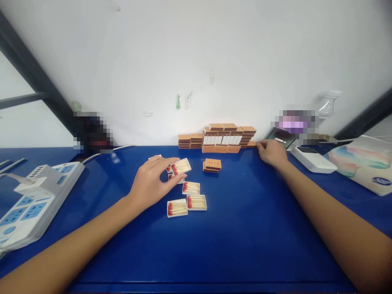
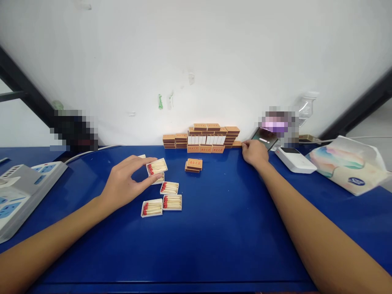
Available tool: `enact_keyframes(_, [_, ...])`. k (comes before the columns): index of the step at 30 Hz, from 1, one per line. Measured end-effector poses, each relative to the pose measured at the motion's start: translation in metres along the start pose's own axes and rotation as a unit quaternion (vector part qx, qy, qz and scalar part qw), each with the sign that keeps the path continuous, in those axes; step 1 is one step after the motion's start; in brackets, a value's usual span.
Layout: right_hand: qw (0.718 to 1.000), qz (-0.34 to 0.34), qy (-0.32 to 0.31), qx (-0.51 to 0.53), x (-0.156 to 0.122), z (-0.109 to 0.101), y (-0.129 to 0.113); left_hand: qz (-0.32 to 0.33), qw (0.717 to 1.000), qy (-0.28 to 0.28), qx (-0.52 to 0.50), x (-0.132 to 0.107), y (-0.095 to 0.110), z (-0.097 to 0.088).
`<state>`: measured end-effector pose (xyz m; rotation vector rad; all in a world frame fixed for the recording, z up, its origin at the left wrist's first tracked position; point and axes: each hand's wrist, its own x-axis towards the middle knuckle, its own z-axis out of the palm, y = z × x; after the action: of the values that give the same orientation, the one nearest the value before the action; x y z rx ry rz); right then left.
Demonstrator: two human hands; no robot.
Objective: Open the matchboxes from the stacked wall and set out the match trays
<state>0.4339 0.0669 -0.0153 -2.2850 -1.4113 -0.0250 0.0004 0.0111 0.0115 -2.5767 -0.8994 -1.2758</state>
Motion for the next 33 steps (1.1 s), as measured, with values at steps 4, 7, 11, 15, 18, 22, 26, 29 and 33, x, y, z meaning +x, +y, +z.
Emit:
enact_keyframes(4, [1.000, -0.026, 0.013, -0.002, -0.005, -0.010, -0.005, -0.004, 1.000, -0.010, 0.009, 0.000, -0.002, -0.001])
enact_keyframes(7, [0.998, -0.032, 0.053, -0.010, -0.017, -0.026, -0.018, -0.015, 0.999, -0.025, 0.039, 0.001, -0.006, -0.003])
enact_keyframes(11, [0.986, -0.136, -0.022, 0.095, -0.047, -0.041, -0.051, -0.017, 0.996, -0.054, 0.074, 0.003, -0.012, -0.006])
enact_keyframes(15, [0.914, -0.318, -0.179, 0.176, -0.081, -0.035, -0.081, 0.027, 0.993, -0.116, 0.011, 0.002, -0.009, -0.004])
enact_keyframes(18, [0.913, -0.346, -0.160, 0.148, -0.093, -0.027, -0.091, 0.041, 0.984, -0.165, -0.044, 0.000, -0.001, -0.002])
enact_keyframes(22, [0.908, -0.357, -0.145, 0.165, -0.094, -0.030, -0.093, 0.040, 0.980, -0.183, -0.067, -0.002, 0.003, 0.001])
enact_keyframes(26, [0.884, -0.368, -0.161, 0.239, -0.107, -0.039, -0.102, 0.014, 0.985, -0.158, -0.074, -0.002, 0.005, 0.001])
enact_keyframes(29, [0.853, -0.403, -0.198, 0.267, -0.129, -0.044, -0.114, 0.015, 0.991, -0.115, -0.072, -0.002, 0.009, 0.000])
enact_keyframes(33, [0.830, -0.425, -0.223, 0.285, -0.153, -0.045, -0.126, 0.037, 0.992, -0.083, -0.084, 0.001, 0.015, -0.002])
